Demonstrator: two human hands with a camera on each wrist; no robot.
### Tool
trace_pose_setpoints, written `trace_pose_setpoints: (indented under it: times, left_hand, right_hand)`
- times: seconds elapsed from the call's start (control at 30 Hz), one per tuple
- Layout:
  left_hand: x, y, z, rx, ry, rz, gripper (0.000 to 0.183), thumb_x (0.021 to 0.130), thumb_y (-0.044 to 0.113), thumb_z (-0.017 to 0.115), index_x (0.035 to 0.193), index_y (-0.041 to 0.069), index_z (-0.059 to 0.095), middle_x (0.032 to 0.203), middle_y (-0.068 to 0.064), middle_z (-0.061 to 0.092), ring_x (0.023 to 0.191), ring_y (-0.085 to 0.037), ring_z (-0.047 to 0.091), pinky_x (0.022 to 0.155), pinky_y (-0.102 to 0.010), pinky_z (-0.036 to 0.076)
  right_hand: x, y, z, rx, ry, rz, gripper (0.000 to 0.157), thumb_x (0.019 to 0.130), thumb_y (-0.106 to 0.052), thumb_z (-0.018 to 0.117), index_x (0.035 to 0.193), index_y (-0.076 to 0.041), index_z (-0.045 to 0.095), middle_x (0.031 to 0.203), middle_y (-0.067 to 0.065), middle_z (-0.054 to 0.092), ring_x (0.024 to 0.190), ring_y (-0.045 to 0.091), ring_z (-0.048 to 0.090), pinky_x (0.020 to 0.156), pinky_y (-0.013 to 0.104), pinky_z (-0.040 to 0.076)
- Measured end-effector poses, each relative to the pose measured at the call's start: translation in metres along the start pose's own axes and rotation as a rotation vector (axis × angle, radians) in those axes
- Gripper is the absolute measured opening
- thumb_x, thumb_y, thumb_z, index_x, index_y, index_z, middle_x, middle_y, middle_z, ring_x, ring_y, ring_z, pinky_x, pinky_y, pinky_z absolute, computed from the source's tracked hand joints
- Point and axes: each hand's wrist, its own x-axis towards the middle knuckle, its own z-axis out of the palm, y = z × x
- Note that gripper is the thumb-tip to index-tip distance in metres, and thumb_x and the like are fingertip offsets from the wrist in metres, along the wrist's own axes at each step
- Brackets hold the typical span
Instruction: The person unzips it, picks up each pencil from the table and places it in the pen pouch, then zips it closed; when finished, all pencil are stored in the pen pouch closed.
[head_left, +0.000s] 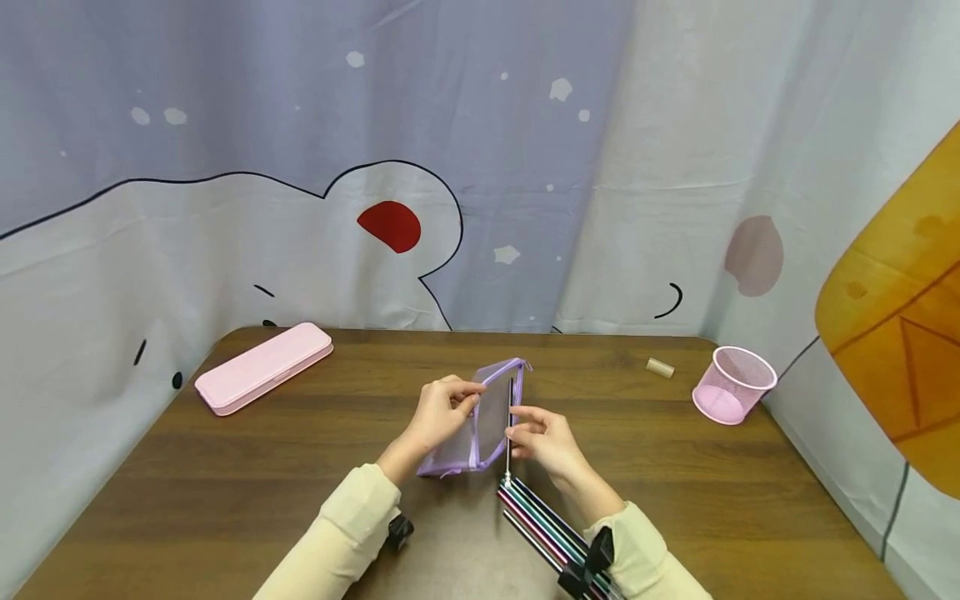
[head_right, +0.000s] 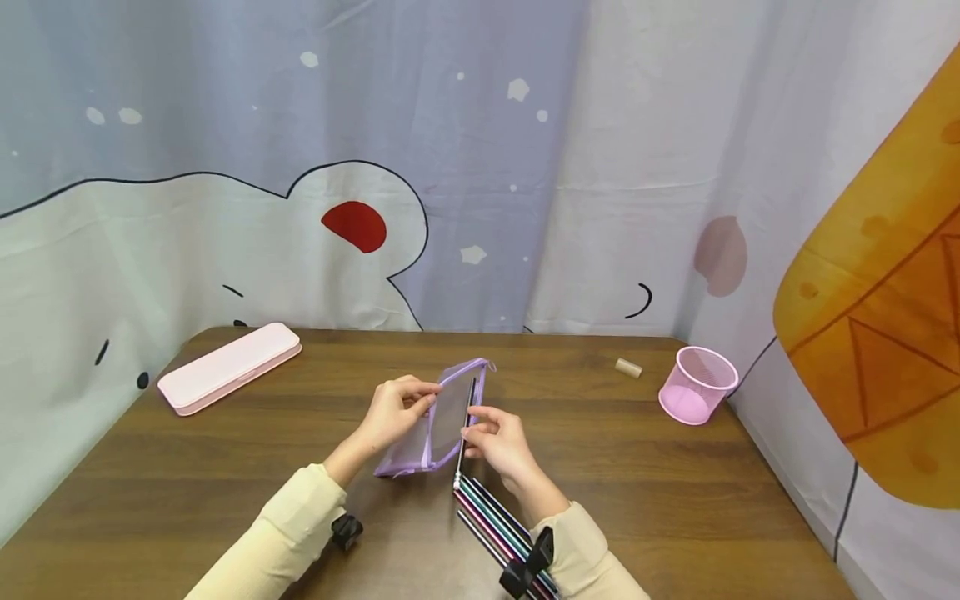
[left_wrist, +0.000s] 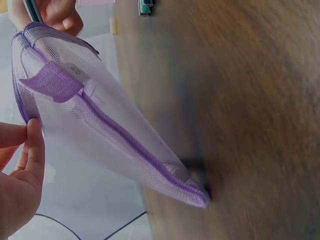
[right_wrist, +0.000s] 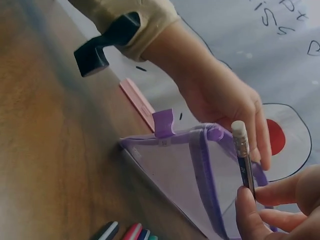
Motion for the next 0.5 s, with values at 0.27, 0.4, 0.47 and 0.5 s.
trace_pose_setpoints:
  times: [0.27, 0.4, 0.47, 0.5]
  left_hand:
    - [-0.002, 0.006, 0.005, 0.017, -0.040, 0.019, 0.016, 0.076, -0.002, 0.061, 0.090, 0.002, 0.070, 0.075, -0.009, 0.063, 0.060, -0.011, 0.059, 0.052, -0.014, 0.047]
    - [-0.003, 0.006, 0.007, 0.025, -0.042, 0.035, 0.016, 0.076, -0.002, 0.061, 0.090, 0.002, 0.070, 0.075, -0.009, 0.064, 0.060, -0.010, 0.058, 0.053, -0.013, 0.048]
    - [-0.002, 0.006, 0.007, 0.021, -0.043, 0.042, 0.016, 0.076, -0.002, 0.061, 0.090, 0.002, 0.070, 0.075, -0.008, 0.064, 0.060, -0.010, 0.058, 0.054, -0.013, 0.048]
    - [-0.002, 0.006, 0.007, 0.021, -0.044, 0.048, 0.016, 0.076, -0.002, 0.061, 0.090, 0.002, 0.070, 0.075, -0.009, 0.064, 0.060, -0.010, 0.058, 0.054, -0.014, 0.048]
  right_hand:
    - [0.013, 0.004, 0.005, -0.020, 0.081, 0.010, 0.039, 0.078, 0.007, 0.056, 0.116, 0.009, 0.050, 0.077, 0.011, 0.061, 0.059, 0.009, 0.057, 0.056, 0.024, 0.053]
    - [0.015, 0.003, 0.007, -0.025, 0.104, 0.010, 0.038, 0.078, 0.007, 0.056, 0.115, 0.009, 0.050, 0.074, 0.007, 0.060, 0.058, 0.009, 0.057, 0.055, 0.023, 0.053]
    - [0.016, 0.003, 0.008, -0.025, 0.105, 0.006, 0.038, 0.078, 0.008, 0.056, 0.115, 0.010, 0.049, 0.072, 0.006, 0.059, 0.057, 0.009, 0.057, 0.054, 0.023, 0.053]
    - [0.016, 0.003, 0.008, -0.025, 0.105, 0.005, 0.038, 0.078, 0.008, 0.056, 0.115, 0.011, 0.049, 0.072, 0.005, 0.058, 0.057, 0.008, 0.057, 0.054, 0.022, 0.053]
